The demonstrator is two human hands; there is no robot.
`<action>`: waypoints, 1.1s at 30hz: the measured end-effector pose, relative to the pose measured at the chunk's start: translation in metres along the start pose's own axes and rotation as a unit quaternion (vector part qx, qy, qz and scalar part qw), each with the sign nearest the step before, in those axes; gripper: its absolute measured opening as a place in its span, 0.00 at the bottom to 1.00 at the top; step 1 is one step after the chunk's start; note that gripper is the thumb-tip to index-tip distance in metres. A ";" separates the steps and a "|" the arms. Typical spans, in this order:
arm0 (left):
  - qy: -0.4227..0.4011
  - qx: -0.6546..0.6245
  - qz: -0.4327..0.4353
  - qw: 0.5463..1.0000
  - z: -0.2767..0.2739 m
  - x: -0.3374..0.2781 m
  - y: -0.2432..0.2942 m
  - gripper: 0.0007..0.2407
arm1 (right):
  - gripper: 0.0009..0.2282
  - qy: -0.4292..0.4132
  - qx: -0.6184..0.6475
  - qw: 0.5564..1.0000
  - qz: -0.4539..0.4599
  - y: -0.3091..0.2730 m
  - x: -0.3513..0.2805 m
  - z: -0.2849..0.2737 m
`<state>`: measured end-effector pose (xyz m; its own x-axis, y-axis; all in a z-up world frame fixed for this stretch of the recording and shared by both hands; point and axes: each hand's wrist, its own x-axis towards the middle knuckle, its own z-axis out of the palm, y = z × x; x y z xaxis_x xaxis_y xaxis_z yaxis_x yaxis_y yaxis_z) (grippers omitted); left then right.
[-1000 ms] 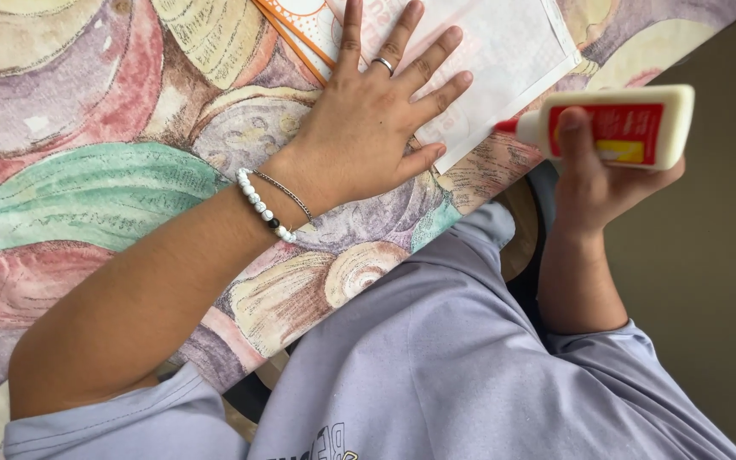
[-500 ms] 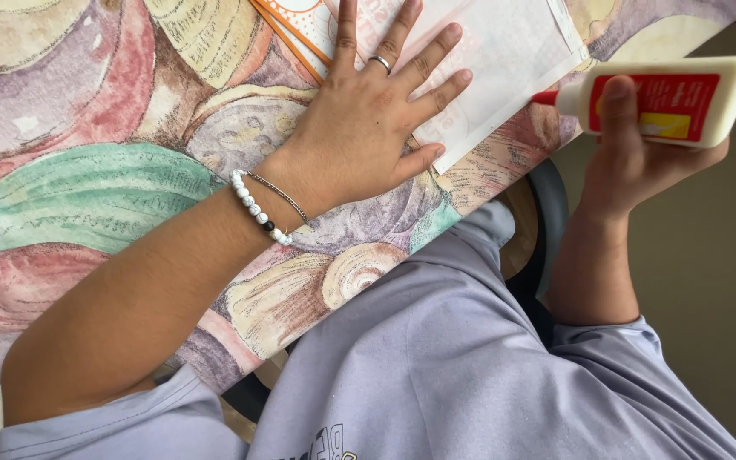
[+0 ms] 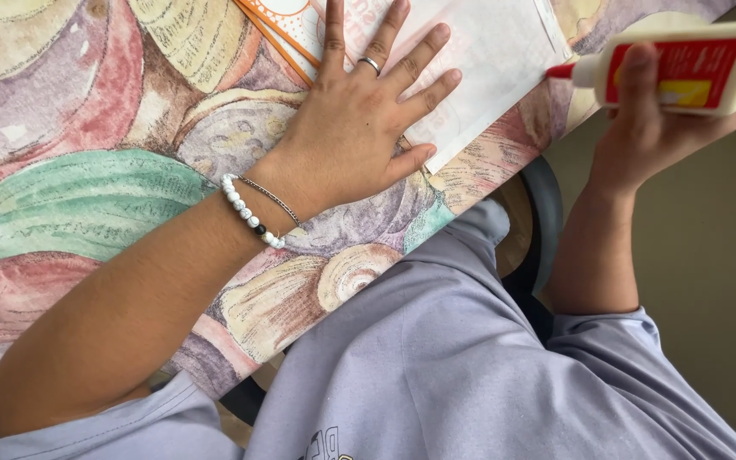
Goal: Applying glue to paper templates and folding them to create small paper bags.
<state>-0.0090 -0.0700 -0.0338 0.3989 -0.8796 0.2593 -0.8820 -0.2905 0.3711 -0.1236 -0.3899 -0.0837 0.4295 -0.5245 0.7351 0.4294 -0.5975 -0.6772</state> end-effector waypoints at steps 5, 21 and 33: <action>-0.020 0.027 -0.004 0.999 -0.002 0.000 0.000 0.28 | 0.23 0.018 0.045 0.998 0.030 0.000 -0.005 0.006; -0.035 0.024 0.001 0.999 -0.007 0.000 0.002 0.29 | 0.29 0.154 0.062 0.957 0.237 0.021 0.026 -0.004; 0.014 0.015 0.065 0.998 -0.011 -0.006 0.003 0.16 | 0.16 -0.040 -0.195 0.977 0.076 0.057 0.074 -0.018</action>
<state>-0.0112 -0.0615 -0.0246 0.2868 -0.9001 0.3279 -0.9337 -0.1861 0.3059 -0.0814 -0.4733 -0.0667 0.5324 -0.5857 0.6112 0.0262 -0.7103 -0.7034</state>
